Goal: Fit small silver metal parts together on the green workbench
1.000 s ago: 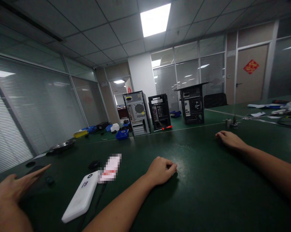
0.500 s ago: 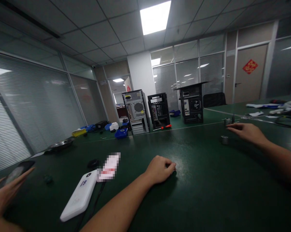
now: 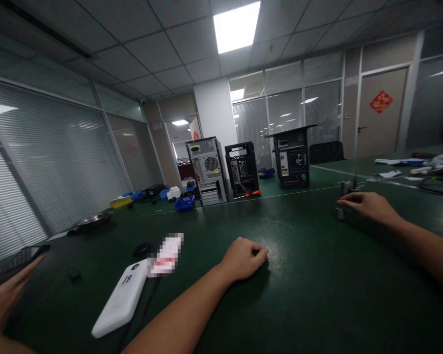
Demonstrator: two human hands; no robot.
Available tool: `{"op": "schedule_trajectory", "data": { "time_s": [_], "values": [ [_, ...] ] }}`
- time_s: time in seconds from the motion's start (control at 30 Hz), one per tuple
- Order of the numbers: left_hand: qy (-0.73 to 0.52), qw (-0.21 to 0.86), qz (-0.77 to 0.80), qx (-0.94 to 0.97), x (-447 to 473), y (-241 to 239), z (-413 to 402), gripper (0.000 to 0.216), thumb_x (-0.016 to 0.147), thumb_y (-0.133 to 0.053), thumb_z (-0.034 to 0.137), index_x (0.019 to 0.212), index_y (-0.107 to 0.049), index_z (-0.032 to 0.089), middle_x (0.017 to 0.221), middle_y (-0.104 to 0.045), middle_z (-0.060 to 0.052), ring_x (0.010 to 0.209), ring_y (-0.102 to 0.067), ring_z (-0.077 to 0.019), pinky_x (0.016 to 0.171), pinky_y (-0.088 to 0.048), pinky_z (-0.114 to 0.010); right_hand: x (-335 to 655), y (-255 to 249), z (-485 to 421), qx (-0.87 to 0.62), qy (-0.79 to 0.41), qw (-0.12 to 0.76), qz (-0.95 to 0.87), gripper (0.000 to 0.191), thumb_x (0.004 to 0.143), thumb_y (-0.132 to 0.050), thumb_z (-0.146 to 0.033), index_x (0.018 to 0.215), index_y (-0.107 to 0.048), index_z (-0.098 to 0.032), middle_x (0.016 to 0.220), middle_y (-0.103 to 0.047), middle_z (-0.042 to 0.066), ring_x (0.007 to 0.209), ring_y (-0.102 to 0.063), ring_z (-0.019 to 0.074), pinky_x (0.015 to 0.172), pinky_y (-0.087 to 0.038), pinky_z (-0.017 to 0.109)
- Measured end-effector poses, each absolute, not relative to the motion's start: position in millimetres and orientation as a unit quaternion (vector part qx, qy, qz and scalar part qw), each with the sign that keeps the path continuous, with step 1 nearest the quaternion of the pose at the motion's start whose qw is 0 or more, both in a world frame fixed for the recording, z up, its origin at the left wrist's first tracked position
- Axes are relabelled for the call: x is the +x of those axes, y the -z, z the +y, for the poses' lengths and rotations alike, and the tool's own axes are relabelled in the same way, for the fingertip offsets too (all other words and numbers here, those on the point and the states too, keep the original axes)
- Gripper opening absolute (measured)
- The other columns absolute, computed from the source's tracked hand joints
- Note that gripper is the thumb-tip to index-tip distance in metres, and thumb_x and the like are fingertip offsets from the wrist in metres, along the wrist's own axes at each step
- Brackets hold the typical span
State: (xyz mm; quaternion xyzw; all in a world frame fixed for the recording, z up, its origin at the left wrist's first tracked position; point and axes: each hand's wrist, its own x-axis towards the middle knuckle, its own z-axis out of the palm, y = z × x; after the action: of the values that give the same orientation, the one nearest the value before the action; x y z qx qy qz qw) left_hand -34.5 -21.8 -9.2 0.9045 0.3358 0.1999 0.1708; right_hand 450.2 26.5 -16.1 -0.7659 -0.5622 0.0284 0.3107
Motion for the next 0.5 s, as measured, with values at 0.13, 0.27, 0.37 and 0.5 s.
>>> {"op": "schedule_trajectory", "data": {
  "time_s": [0.13, 0.27, 0.37, 0.5],
  "values": [
    [-0.195, 0.172, 0.339, 0.904, -35, 9, -22, 0.044, 0.096, -0.042, 0.044, 0.086, -0.076, 0.017, 0.072, -0.069, -0.003, 0.062, -0.055, -0.0137, 0.061, -0.036, -0.024, 446, 16, 28, -0.762, -0.048, 0.296, -0.574, 0.048, 0.074, -0.061, -0.059, 0.100, -0.073, -0.021, 0.106, -0.070, 0.011, 0.092, -0.062, 0.0278, 0.075, -0.045, 0.036],
    [-0.191, 0.172, 0.340, 0.904, -35, 7, -23, 0.044, 0.096, -0.043, 0.044, 0.086, -0.076, 0.017, 0.072, -0.069, -0.003, 0.062, -0.055, -0.0137, 0.061, -0.035, -0.024, 442, 18, 28, -0.765, -0.037, 0.301, -0.569, 0.053, 0.076, -0.056, -0.064, 0.102, -0.072, -0.021, 0.104, -0.070, 0.010, 0.093, -0.062, 0.0271, 0.076, -0.045, 0.036],
    [-0.195, 0.175, 0.337, 0.904, -35, 6, -24, 0.043, 0.095, -0.044, 0.043, 0.085, -0.076, 0.017, 0.070, -0.068, -0.003, 0.061, -0.054, -0.0133, 0.060, -0.035, -0.024, 438, 19, 28, -0.768, -0.028, 0.305, -0.563, 0.054, 0.077, -0.055, -0.065, 0.105, -0.071, -0.023, 0.105, -0.069, 0.009, 0.093, -0.062, 0.0264, 0.076, -0.045, 0.036],
    [-0.193, 0.177, 0.337, 0.904, -36, 5, -24, 0.043, 0.095, -0.044, 0.043, 0.086, -0.076, 0.017, 0.070, -0.068, -0.003, 0.060, -0.054, -0.0133, 0.059, -0.035, -0.024, 435, 19, 28, -0.768, -0.028, 0.305, -0.563, 0.053, 0.077, -0.055, -0.066, 0.105, -0.070, -0.023, 0.104, -0.070, 0.008, 0.091, -0.062, 0.0259, 0.075, -0.045, 0.036]
  ]
}}
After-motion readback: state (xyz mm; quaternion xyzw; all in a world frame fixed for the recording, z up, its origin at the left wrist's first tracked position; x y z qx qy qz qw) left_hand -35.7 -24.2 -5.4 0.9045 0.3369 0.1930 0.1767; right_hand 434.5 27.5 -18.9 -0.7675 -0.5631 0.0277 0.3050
